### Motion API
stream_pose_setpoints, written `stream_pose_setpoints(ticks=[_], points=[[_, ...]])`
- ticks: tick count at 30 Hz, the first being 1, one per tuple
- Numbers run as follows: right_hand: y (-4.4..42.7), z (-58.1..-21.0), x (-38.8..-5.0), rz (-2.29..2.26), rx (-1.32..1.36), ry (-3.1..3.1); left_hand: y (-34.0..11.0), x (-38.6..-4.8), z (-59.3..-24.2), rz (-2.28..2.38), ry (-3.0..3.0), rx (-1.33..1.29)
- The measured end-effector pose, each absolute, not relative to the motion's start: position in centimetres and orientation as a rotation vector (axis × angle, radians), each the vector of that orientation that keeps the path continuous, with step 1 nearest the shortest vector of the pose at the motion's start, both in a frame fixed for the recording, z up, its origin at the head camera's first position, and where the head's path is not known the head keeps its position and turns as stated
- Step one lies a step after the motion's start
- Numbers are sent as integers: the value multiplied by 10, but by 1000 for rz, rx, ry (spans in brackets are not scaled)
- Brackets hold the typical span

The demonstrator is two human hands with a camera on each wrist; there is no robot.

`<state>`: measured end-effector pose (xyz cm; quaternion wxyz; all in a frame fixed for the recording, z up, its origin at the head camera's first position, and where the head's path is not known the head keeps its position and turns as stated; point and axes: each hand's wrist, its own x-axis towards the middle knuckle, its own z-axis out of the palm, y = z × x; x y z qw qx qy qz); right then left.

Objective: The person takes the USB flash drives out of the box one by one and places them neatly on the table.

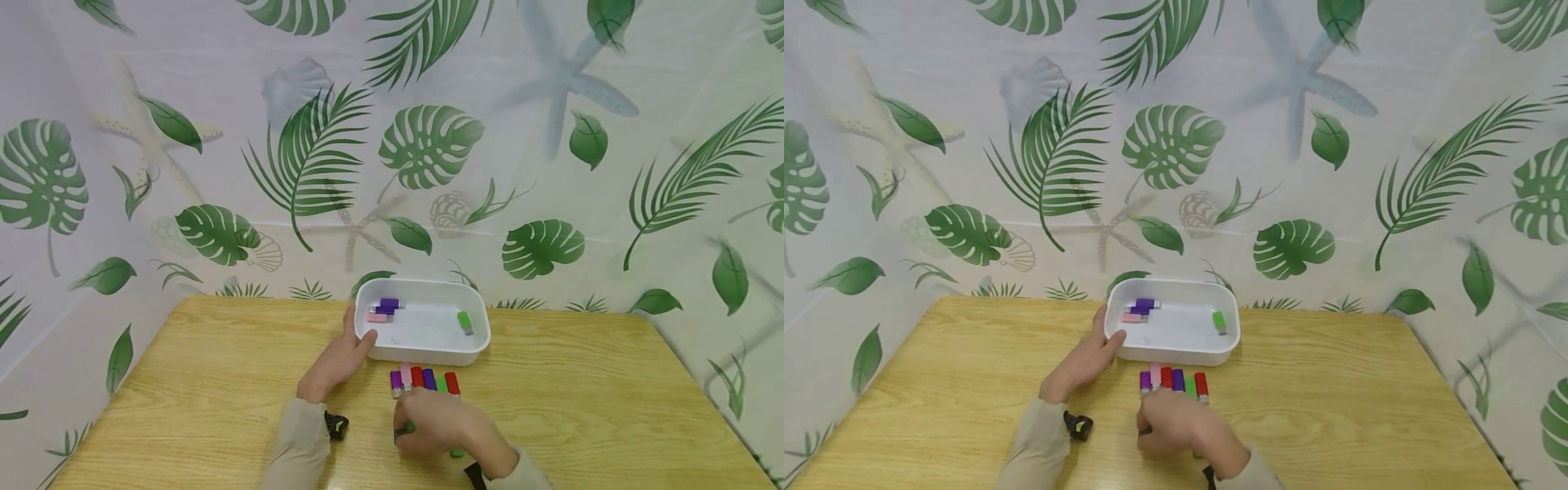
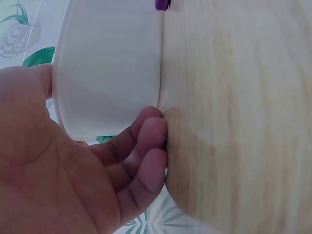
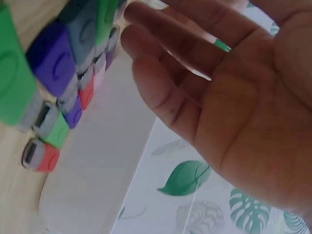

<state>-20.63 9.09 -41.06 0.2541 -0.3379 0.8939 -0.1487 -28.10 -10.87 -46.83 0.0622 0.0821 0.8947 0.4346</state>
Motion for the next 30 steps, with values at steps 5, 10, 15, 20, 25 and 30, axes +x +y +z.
stream_pose_setpoints(ticks=[5, 10, 15, 20, 25, 30], points=[[103, -401, -212, -571, -960, 2502, -109, -281, -468, 1309, 2700, 243], [123, -392, -226, -793, -967, 2563, -109, -282, -468, 1308, 2708, 251], [141, -392, -237, -877, -892, 2671, -108, -281, -468, 1333, 2696, 261], [151, -400, -244, -869, -803, 2727, -107, -280, -468, 1345, 2683, 262], [156, -403, -251, -862, -788, 2769, -108, -281, -469, 1349, 2686, 269], [156, -400, -264, -802, -795, 2868, -108, -281, -468, 1362, 2678, 267]])
